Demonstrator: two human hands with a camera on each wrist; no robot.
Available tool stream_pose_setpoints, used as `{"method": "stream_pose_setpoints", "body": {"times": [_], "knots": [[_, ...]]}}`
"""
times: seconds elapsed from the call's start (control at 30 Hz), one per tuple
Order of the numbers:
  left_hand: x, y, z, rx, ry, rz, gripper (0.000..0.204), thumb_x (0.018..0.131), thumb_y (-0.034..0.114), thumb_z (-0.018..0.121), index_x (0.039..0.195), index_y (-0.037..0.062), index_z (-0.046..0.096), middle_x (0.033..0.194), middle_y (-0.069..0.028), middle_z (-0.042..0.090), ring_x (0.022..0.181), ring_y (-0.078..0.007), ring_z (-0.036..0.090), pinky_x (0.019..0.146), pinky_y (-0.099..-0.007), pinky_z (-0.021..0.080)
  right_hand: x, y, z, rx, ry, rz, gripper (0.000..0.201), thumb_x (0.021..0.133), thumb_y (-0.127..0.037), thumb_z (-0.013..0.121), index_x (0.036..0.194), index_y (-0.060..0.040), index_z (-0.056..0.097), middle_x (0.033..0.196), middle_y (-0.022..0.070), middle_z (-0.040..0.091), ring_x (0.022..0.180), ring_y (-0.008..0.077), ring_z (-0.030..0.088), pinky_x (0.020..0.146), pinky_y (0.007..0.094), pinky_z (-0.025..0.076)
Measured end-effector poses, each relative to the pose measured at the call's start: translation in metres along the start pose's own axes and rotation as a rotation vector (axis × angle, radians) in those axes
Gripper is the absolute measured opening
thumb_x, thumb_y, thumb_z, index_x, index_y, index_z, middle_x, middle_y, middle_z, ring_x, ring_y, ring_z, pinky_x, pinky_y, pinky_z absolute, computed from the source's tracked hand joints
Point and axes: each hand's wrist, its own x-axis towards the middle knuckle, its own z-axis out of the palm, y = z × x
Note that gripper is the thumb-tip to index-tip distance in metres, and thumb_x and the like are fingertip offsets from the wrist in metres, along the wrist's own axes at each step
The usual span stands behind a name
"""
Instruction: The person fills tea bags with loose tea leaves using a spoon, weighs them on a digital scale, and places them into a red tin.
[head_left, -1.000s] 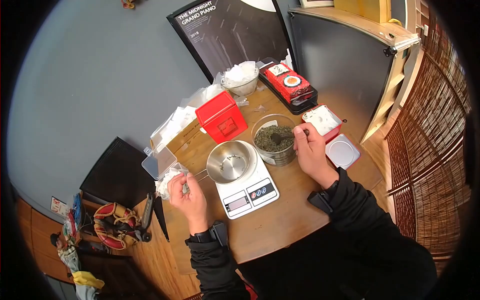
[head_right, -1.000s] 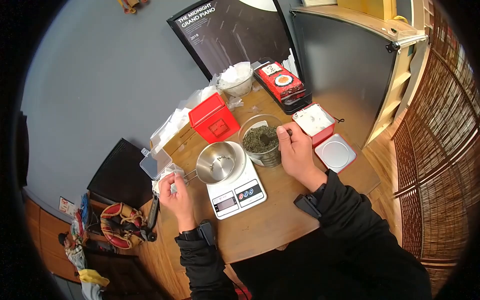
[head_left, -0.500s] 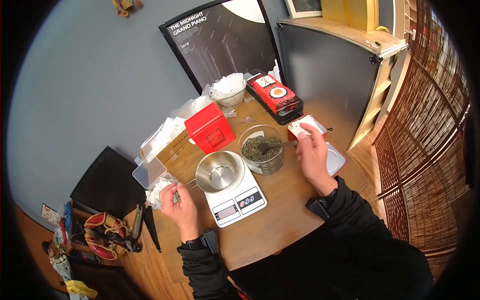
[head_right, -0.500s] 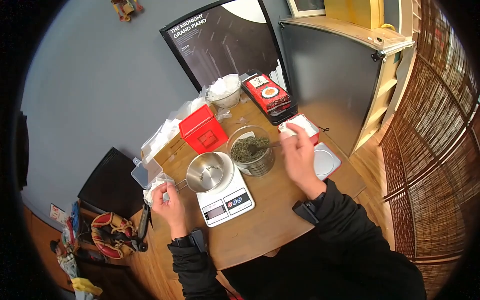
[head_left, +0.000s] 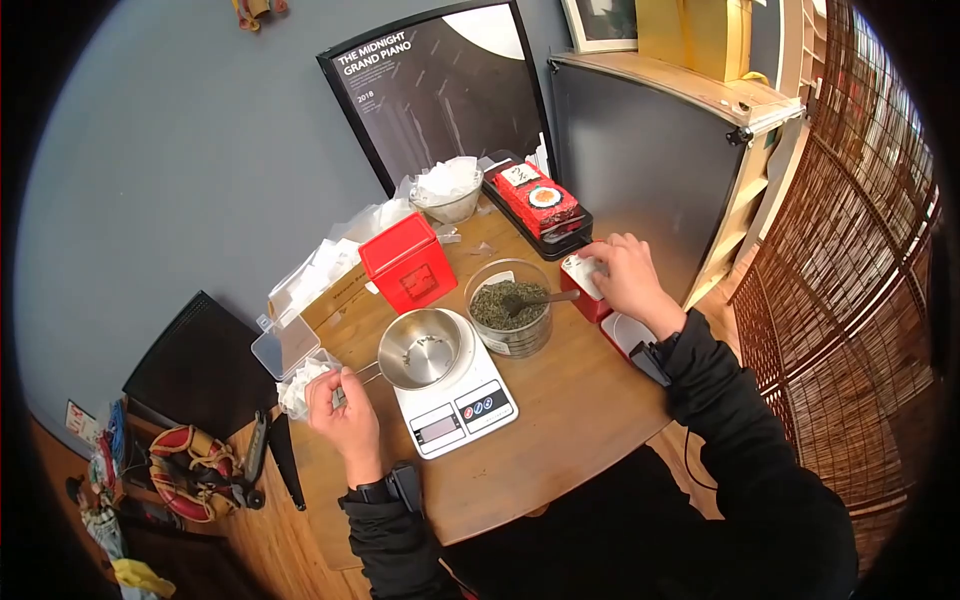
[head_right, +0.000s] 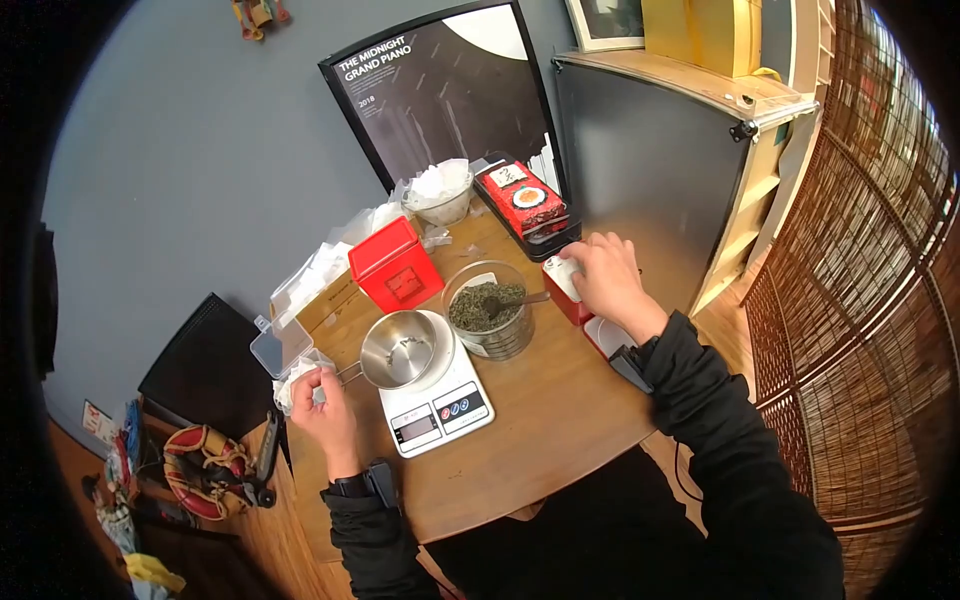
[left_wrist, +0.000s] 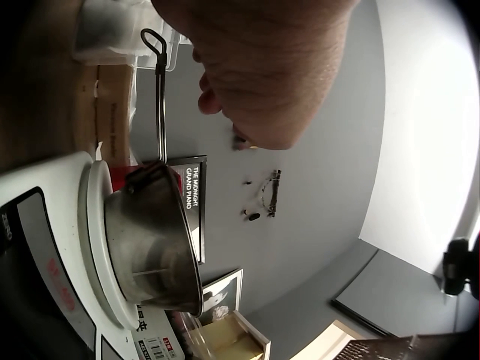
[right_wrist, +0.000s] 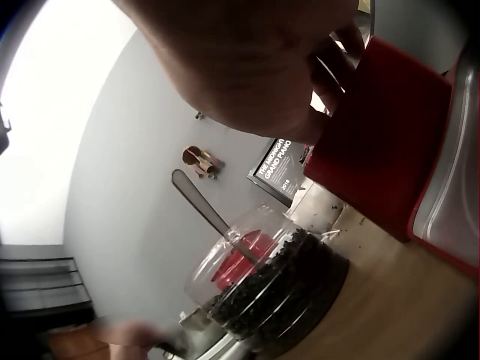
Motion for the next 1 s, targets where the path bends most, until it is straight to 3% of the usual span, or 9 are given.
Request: {"method": "stream_pose_setpoints", "body": {"times": [0.2,0.37,0.5,0.77,0.9,1.0], "knots": [[-0.002,-0.005,0.000,-0.011,0.004,-0.016,0.007,0.084,-0.002,0.067,0.079,-0.0031,0.063,0.083,-0.0137,0.066,0.081,-0.0265,0.062,0.078,-0.0361,0.050,0.004,0.003,0.005,-0.046,-0.087,-0.010,0.023,0.077,-0.010,0.070,0.098,-0.0152,0.076,0.097,0.0100,0.063,0.104,0.0308,0.056,0.088,0.0433,0.040],[-0.001,-0.002,0.001,-0.002,-0.001,-0.006,0.007,0.084,-0.002,0.067,0.079,-0.0032,0.062,0.083,-0.0133,0.066,0.081,-0.0264,0.062,0.077,-0.0361,0.050,0.002,-0.003,0.009,-0.026,0.010,-0.094,0.015,0.077,-0.008,0.071,0.091,-0.0131,0.074,0.088,0.0078,0.060,0.098,0.0297,0.056,0.087,0.0404,0.040],[-0.001,-0.005,0.000,0.002,-0.009,-0.013,0.007,0.084,-0.002,0.067,0.079,-0.0031,0.062,0.083,-0.0134,0.066,0.080,-0.0263,0.062,0.076,-0.0359,0.050,0.004,-0.002,0.011,-0.055,-0.018,-0.085,0.010,0.078,-0.008,0.070,0.087,-0.0122,0.073,0.085,0.0082,0.060,0.097,0.0296,0.056,0.087,0.0403,0.040],[-0.001,-0.005,0.000,-0.007,-0.010,-0.016,0.007,0.084,-0.003,0.067,0.079,-0.0029,0.062,0.083,-0.0127,0.066,0.079,-0.0257,0.061,0.077,-0.0356,0.050,-0.002,0.011,0.007,0.171,0.134,-0.058,0.006,0.078,-0.005,0.071,0.084,-0.0071,0.071,0.082,0.0095,0.057,0.089,0.0288,0.057,0.079,0.0399,0.045],[-0.002,-0.007,0.000,-0.003,-0.019,-0.024,0.007,0.084,-0.003,0.067,0.079,-0.0026,0.062,0.082,-0.0124,0.066,0.079,-0.0254,0.061,0.077,-0.0353,0.050,-0.004,0.008,-0.002,0.286,0.105,0.045,0.008,0.078,-0.005,0.073,0.085,-0.0057,0.070,0.085,0.0107,0.057,0.091,0.0301,0.057,0.081,0.0405,0.047],[-0.002,-0.008,0.000,-0.015,-0.013,-0.023,0.007,0.084,-0.002,0.068,0.079,-0.0023,0.062,0.083,-0.0122,0.066,0.079,-0.0252,0.061,0.076,-0.0353,0.050,-0.006,0.013,-0.002,0.402,0.194,0.011,0.009,0.079,-0.003,0.073,0.085,-0.0029,0.068,0.086,0.0104,0.058,0.082,0.0258,0.059,0.074,0.0373,0.049]]}}
